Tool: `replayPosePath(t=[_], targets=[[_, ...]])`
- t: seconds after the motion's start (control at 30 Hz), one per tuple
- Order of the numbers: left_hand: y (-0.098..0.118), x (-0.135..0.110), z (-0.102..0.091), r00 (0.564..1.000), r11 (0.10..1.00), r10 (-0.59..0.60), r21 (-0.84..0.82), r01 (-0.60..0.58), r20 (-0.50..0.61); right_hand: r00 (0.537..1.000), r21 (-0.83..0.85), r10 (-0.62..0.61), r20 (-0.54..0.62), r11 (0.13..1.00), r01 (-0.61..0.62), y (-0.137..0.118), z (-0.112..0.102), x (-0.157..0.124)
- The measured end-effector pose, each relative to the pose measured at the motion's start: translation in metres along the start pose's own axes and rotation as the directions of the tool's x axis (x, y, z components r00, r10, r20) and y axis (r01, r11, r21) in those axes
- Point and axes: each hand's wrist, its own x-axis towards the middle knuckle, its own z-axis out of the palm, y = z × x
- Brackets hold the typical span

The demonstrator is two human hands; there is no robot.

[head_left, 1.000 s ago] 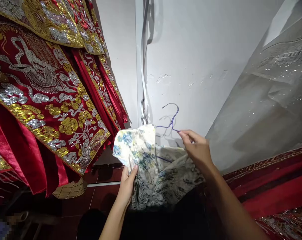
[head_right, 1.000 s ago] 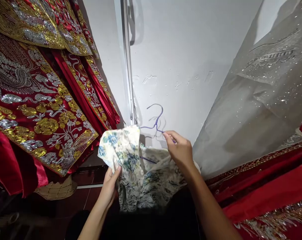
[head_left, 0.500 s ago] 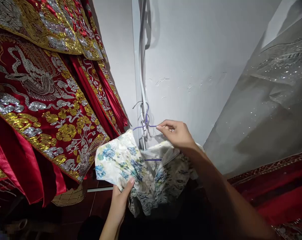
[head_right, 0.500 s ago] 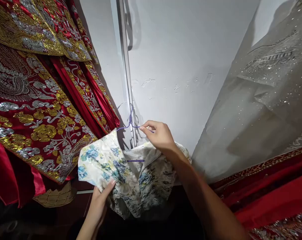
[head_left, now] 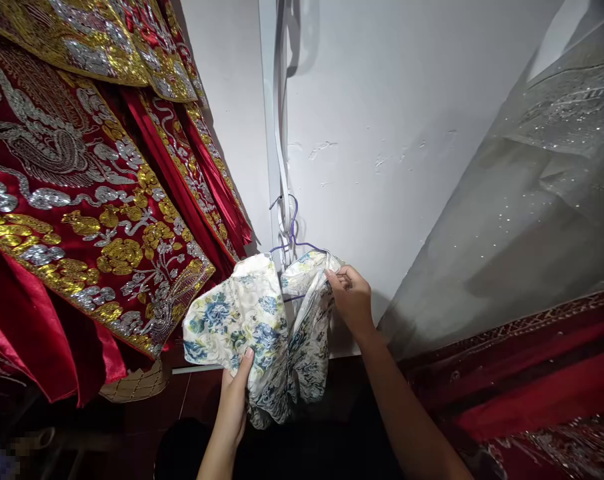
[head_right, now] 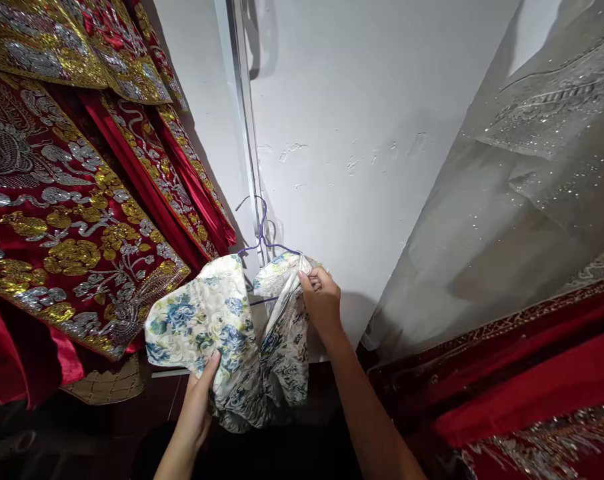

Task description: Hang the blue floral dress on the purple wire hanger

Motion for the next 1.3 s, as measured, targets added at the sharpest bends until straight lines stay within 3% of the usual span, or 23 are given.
replayPosePath(t=[0.1,0.2,0.27,0.33,0.4,0.43,0.47,0.53,0.6,0.67,0.77,0.97,1.1,1.17,1.23,1.3], targets=[[-0.005,0.007,0.000,0.999,0.999,0.031,0.013,-0.031,-0.008,0.978,0.144,0.015,0.208,0.989,-0.046,-0.017,0.008,-0.007],[-0.005,0.011,0.001,0.995,0.994,0.095,0.050,-0.096,0.023,0.915,0.282,-0.064,0.397,0.958,-0.055,-0.037,0.006,-0.012],[-0.004,0.012,0.001,0.993,0.993,0.088,0.073,-0.093,0.073,0.879,0.373,-0.069,0.471,0.919,-0.127,-0.035,-0.002,-0.015],[-0.003,0.012,0.000,0.993,0.993,0.063,0.096,-0.073,0.101,0.897,0.420,0.004,0.442,0.883,-0.211,-0.017,-0.011,-0.024],[-0.005,0.010,-0.001,0.996,0.993,0.037,0.106,-0.045,0.079,0.924,0.415,0.151,0.351,0.859,-0.298,0.009,-0.013,-0.046],[-0.005,0.009,0.000,0.998,0.994,0.020,0.103,-0.026,0.063,0.914,0.398,0.235,0.330,0.843,-0.361,0.022,-0.012,-0.061],[-0.006,0.008,0.001,0.999,0.995,0.004,0.096,-0.009,0.053,0.880,0.361,0.308,0.361,0.824,-0.436,0.034,-0.008,-0.078],[-0.007,0.003,0.005,0.998,0.995,-0.038,0.098,0.033,0.057,0.748,0.234,0.408,0.524,0.775,-0.587,0.049,0.004,-0.113],[-0.005,-0.002,0.009,0.992,0.992,-0.076,0.112,0.065,0.101,0.610,0.147,0.391,0.689,0.749,-0.646,0.054,0.017,-0.142],[-0.001,-0.005,0.010,0.977,0.988,-0.116,0.120,0.096,0.178,0.544,0.121,0.324,0.774,0.768,-0.629,0.053,0.025,-0.155],[0.004,-0.008,0.004,0.947,0.981,-0.183,0.118,0.156,0.264,0.552,0.129,0.252,0.795,0.819,-0.559,0.047,0.024,-0.151],[0.009,-0.013,-0.012,0.935,0.972,-0.234,0.092,0.217,0.268,0.549,0.191,0.154,0.821,0.833,-0.520,0.031,0.003,-0.142],[0.009,-0.006,-0.016,0.922,0.974,-0.216,0.132,0.182,0.320,0.627,0.217,0.163,0.762,0.847,-0.485,0.020,-0.005,-0.154],[0.010,0.006,-0.024,0.963,0.982,-0.087,0.183,0.040,0.253,0.656,0.221,0.186,0.731,0.846,-0.486,0.016,-0.010,-0.158],[0.008,0.019,-0.037,0.983,0.935,0.151,0.307,-0.176,0.103,0.649,0.212,0.213,0.730,0.832,-0.512,0.013,-0.017,-0.159],[0.002,0.025,-0.048,0.904,0.820,0.425,0.438,-0.368,-0.036,0.630,0.197,0.235,0.740,0.820,-0.538,0.011,-0.021,-0.161]])
